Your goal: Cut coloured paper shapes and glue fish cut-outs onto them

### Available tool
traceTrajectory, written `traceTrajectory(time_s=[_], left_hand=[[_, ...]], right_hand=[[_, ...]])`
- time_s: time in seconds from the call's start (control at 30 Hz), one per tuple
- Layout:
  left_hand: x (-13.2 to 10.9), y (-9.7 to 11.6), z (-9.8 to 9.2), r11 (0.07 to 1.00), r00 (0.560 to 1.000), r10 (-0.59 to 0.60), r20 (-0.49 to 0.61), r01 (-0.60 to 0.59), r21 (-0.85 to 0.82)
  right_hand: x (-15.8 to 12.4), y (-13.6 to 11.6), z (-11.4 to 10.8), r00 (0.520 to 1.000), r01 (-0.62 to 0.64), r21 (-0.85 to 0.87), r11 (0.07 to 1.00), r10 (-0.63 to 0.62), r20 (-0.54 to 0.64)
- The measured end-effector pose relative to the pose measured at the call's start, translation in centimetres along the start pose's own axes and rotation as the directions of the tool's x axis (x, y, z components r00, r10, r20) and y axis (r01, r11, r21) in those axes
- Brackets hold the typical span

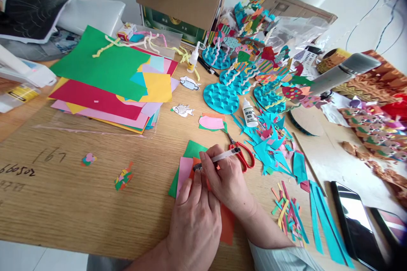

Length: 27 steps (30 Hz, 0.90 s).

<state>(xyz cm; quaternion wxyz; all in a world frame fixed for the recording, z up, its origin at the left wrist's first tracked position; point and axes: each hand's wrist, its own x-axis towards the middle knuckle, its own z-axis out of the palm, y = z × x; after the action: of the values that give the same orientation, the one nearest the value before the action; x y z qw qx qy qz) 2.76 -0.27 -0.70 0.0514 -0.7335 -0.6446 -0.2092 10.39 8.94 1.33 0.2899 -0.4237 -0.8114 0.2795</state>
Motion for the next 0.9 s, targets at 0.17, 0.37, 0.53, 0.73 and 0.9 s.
traceTrajectory(time_s=[0.17,0.37,0.53,0.73,0.9], left_hand=[[-0.09,0.02,0.05,1.000,1.000,-0.002,-0.005,0.002,0.001],[-0.20,0.09,0.30,1.000,1.000,-0.001,0.010,0.001,0.003],[-0.18,0.09,0.18,1.000,1.000,0.002,0.014,-0.002,0.009],[-0.16,0.03,0.20,1.000,1.000,0.003,0.018,-0.003,0.011],[-0.20,0.08,0.22,1.000,1.000,0.000,0.022,0.000,0.010]], right_hand=[[-0.08,-0.04,0.06,1.000,0.006,-0.014,1.000,-0.006,0.011],[-0.14,0.03,0.16,1.000,0.017,-0.028,0.999,-0.017,0.001],[-0.16,0.11,0.24,1.000,0.009,-0.008,1.000,-0.009,-0.004],[-0.13,0.05,0.20,1.000,-0.016,0.005,1.000,0.016,-0.013],[-0.10,-0.09,0.16,1.000,-0.010,-0.009,1.000,0.010,-0.002]])
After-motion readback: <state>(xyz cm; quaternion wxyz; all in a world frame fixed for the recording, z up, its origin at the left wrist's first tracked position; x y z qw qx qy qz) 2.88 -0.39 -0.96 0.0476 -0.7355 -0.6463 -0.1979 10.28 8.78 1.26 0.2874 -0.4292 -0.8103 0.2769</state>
